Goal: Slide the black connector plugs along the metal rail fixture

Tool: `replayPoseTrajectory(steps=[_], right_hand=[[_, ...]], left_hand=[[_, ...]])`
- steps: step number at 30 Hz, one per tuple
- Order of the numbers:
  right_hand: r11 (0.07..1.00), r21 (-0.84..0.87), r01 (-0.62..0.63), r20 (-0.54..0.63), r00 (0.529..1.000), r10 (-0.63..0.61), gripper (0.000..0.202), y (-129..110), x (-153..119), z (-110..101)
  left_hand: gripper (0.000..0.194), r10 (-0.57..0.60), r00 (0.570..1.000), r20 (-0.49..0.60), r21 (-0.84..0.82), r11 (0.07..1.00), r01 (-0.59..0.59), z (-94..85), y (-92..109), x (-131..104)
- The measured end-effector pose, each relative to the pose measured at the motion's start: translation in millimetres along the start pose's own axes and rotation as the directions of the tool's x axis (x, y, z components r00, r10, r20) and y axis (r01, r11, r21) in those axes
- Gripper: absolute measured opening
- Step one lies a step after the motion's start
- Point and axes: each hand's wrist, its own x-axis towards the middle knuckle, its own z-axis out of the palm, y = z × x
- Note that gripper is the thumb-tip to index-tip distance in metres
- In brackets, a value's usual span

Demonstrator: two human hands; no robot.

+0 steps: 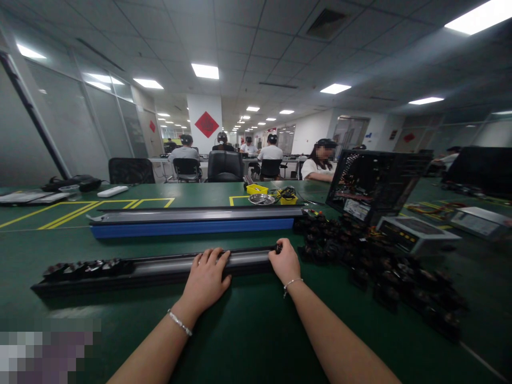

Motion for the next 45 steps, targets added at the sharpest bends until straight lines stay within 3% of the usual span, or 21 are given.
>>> replayPoseTrajectory(steps=[8, 16, 19, 24, 30, 36, 41, 45], right_hand=[[0.999, 0.046, -0.004, -0.038, 0.999, 0.006, 0.030, 8.1, 6.3, -0.2], [0.997, -0.066, -0.040, -0.074, 0.997, 0.035, 0.029, 28.4, 19.2, -15.2], [0.985, -0.174, -0.002, -0.155, 0.988, -0.025, 0.028, 41.2, 30.4, -33.6], [0.952, -0.307, -0.003, -0.365, 0.924, -0.115, 0.032, 72.8, 48.2, -65.0], [0.893, -0.410, -0.184, -0.420, 0.908, -0.006, 0.030, 105.6, 54.5, -85.0], [0.850, -0.443, -0.285, -0.440, 0.895, 0.071, 0.037, 111.9, 52.9, -95.6], [0.867, -0.463, -0.182, -0.485, 0.871, -0.076, 0.037, 103.3, 52.4, -85.7], [0.878, -0.463, 0.121, -0.350, 0.885, -0.307, 0.036, 80.1, 49.5, -68.5]], left_hand=[[0.051, -0.001, 1.000, 0.004, 0.000, 1.000, 0.001, -1.3, 0.5, 0.1], [0.051, 0.007, 1.000, -0.007, 0.000, 1.000, -0.007, 0.5, -1.0, -0.1], [0.051, 0.011, 1.000, -0.015, 0.001, 1.000, -0.011, 1.7, -1.5, -0.2], [0.051, 0.012, 1.000, -0.010, -0.001, 1.000, -0.012, 1.8, -1.3, -0.2], [0.051, 0.017, 1.000, -0.013, 0.010, 1.000, -0.017, 2.6, -2.7, -0.7], [0.051, 0.029, 0.999, -0.027, 0.020, 0.999, -0.029, 3.6, -3.0, -1.5], [0.050, 0.038, 0.999, -0.025, 0.004, 0.999, -0.038, 3.3, -3.5, -1.4], [0.052, 0.029, 0.999, -0.026, -0.024, 0.999, -0.029, 3.7, -5.0, -1.0]])
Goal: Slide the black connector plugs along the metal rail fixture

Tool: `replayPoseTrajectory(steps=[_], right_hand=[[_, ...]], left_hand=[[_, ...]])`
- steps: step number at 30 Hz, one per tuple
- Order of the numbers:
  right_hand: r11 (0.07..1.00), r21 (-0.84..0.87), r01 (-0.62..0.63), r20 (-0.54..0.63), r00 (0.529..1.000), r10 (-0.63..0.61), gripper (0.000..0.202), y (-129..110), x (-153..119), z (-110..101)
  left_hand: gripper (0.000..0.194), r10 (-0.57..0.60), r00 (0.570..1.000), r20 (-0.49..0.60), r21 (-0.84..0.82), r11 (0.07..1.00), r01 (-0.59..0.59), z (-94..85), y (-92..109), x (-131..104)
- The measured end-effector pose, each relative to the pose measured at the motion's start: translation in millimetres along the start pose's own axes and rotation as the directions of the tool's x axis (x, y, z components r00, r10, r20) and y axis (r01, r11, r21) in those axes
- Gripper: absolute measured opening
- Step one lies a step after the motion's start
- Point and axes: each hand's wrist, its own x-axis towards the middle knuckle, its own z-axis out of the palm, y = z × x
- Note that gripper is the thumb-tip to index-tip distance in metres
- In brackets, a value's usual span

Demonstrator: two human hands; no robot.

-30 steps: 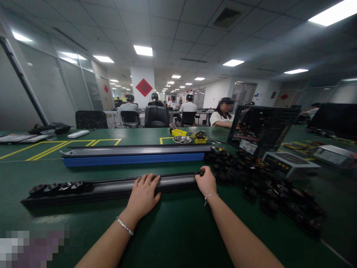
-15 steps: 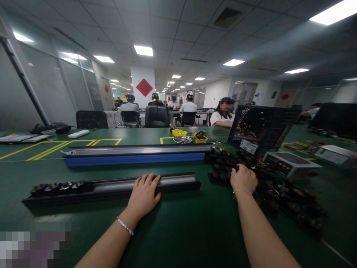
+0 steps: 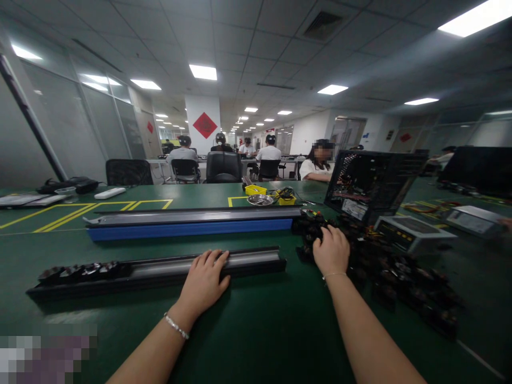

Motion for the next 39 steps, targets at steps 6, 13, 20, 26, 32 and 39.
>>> replayPoseTrajectory(steps=[6, 13, 20, 26, 32, 39], right_hand=[[0.907, 0.356, 0.224, 0.192, 0.932, -0.306, 0.031, -61.1, -18.5, -3.1], [0.834, 0.453, 0.314, 0.434, 0.740, -0.514, 0.044, -96.7, -43.7, -3.6], [0.842, 0.417, 0.343, 0.460, 0.719, -0.521, 0.045, -97.5, -46.8, -0.9], [0.852, 0.381, 0.359, 0.401, 0.766, -0.502, 0.043, -100.1, -51.7, 0.6], [0.846, 0.383, 0.371, 0.389, 0.765, -0.513, 0.043, -99.5, -52.3, 2.3], [0.855, 0.388, 0.345, 0.443, 0.744, -0.501, 0.046, -97.9, -49.7, -4.1]], left_hand=[[0.050, 0.015, 1.000, -0.001, -0.039, 0.999, -0.015, 0.0, -4.7, -0.7], [0.046, 0.021, 1.000, -0.019, -0.058, 0.998, -0.022, 2.1, -9.8, -0.1], [0.040, -0.335, 0.881, -0.333, 0.045, 0.928, 0.370, -7.2, -39.6, 2.3], [0.046, -0.713, 0.519, -0.470, -0.157, 0.647, 0.746, -18.4, -82.8, -12.5], [0.058, -0.842, 0.409, -0.351, -0.266, 0.508, 0.819, -12.0, -106.0, -19.3], [0.056, -0.837, 0.412, -0.360, -0.241, 0.510, 0.826, -14.1, -105.2, -19.5]])
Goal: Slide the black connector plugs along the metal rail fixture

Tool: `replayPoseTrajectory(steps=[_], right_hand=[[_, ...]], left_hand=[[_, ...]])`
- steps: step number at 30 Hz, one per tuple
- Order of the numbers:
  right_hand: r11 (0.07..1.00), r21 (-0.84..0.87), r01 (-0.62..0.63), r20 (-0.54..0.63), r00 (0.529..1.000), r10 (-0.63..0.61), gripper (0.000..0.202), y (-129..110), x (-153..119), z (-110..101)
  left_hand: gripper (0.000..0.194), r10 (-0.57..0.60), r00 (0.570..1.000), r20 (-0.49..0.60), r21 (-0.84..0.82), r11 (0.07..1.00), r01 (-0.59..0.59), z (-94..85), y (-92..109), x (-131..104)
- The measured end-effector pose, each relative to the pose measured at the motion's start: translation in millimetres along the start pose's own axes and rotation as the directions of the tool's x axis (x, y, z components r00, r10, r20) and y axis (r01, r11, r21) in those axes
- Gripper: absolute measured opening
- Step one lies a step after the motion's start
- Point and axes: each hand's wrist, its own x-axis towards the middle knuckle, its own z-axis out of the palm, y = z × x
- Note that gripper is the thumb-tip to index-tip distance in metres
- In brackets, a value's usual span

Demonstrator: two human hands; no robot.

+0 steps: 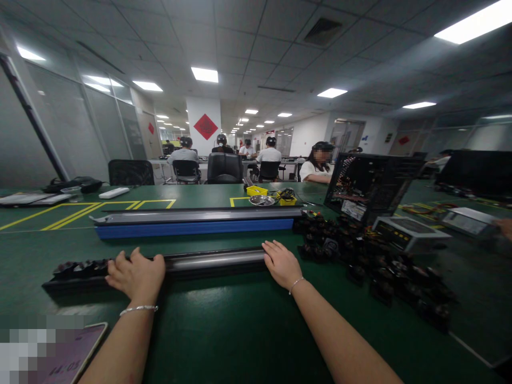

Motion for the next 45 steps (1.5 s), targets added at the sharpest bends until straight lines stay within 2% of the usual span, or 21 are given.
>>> replayPoseTrajectory(steps=[5, 14, 20, 26, 32, 36, 41, 45], right_hand=[[0.998, -0.009, 0.054, 0.095, 0.994, -0.053, 0.061, 2.6, -2.2, -6.5], [0.999, -0.013, 0.041, 0.087, 0.995, -0.040, 0.058, 1.7, -1.3, -3.6], [0.999, -0.009, 0.041, 0.098, 0.994, -0.040, 0.059, 3.0, -0.7, -5.3], [0.999, -0.018, 0.041, 0.101, 0.994, -0.039, 0.058, 2.2, -1.1, -6.4], [0.999, -0.036, 0.028, 0.090, 0.996, -0.024, 0.057, 0.9, -1.9, -5.4], [0.999, -0.039, 0.026, 0.091, 0.996, -0.022, 0.057, 0.3, -1.9, -5.6], [0.999, -0.033, 0.028, 0.077, 0.997, -0.025, 0.056, -0.5, -1.7, -5.9], [0.999, -0.030, 0.026, 0.079, 0.997, -0.023, 0.056, -0.6, -1.5, -6.2]], left_hand=[[0.054, 0.001, 1.000, 0.008, -0.004, 1.000, -0.001, -2.0, 1.7, -1.3], [0.048, 0.021, 0.998, -0.066, -0.011, 1.000, -0.022, -1.3, 2.3, -1.1], [0.059, -0.066, 0.990, -0.126, -0.104, 0.993, 0.053, -3.2, 1.0, -0.2], [0.058, -0.044, 0.997, -0.068, -0.065, 0.997, 0.039, -1.6, 0.7, 2.1], [0.056, -0.130, 0.992, -0.005, -0.044, 0.991, 0.129, -2.5, 1.0, 5.8], [0.058, -0.145, 0.989, -0.005, -0.071, 0.987, 0.144, -4.0, 3.4, 3.8], [0.059, -0.163, 0.983, 0.080, -0.070, 0.983, 0.168, -6.9, 7.5, 1.3], [0.058, -0.194, 0.975, 0.106, -0.044, 0.979, 0.200, -8.9, 9.0, 2.7]])
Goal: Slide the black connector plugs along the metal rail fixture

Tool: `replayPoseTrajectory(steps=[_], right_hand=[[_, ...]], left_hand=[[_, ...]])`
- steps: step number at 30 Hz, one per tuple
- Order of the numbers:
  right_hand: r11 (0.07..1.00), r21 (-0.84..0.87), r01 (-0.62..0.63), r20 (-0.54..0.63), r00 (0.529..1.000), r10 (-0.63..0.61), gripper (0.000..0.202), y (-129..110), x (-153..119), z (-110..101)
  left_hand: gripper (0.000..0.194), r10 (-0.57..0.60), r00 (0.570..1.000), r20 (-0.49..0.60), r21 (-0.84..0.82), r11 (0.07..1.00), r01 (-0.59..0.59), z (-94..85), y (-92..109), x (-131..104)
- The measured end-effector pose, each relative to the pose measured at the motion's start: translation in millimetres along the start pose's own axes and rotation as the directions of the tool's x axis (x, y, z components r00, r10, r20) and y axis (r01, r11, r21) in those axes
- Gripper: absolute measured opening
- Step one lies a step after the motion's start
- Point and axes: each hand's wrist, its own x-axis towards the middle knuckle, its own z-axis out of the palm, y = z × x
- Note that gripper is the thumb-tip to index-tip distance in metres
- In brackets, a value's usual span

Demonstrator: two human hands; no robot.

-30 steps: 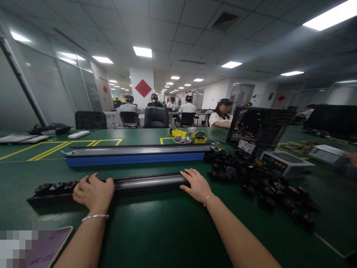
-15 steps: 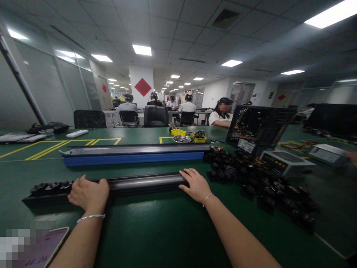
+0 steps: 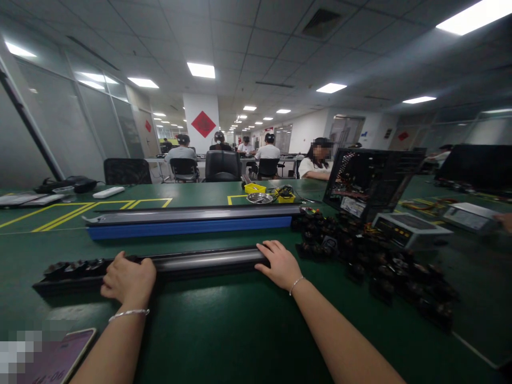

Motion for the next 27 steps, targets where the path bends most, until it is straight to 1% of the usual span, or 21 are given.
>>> replayPoseTrajectory(steps=[4, 7, 11, 21, 27], right_hand=[[1.000, 0.006, -0.004, -0.002, 1.000, 0.004, 0.056, 0.2, 0.2, 0.5], [1.000, 0.007, -0.003, -0.010, 1.000, 0.003, 0.056, 0.8, 0.2, 2.2], [1.000, 0.012, 0.001, -0.013, 1.000, -0.001, 0.057, 1.6, 0.4, 4.1], [1.000, 0.019, 0.012, -0.024, 1.000, -0.011, 0.057, 4.8, 1.1, 6.8], [1.000, 0.025, 0.013, -0.070, 0.998, -0.011, 0.055, 5.5, 1.0, 9.7]], left_hand=[[0.055, 0.013, 0.999, 0.033, 0.013, 1.000, -0.013, -0.3, -0.5, 1.6], [0.052, 0.042, 0.998, 0.040, 0.014, 0.999, -0.042, 0.7, -1.9, 2.4], [0.049, 0.050, 0.997, 0.052, 0.032, 0.998, -0.051, 1.4, -2.6, 2.4], [0.051, 0.049, 0.994, 0.102, 0.037, 0.998, -0.053, -6.3, 5.8, -4.8], [0.051, 0.052, 0.994, 0.098, 0.055, 0.997, -0.057, -2.8, 3.1, -1.6]])
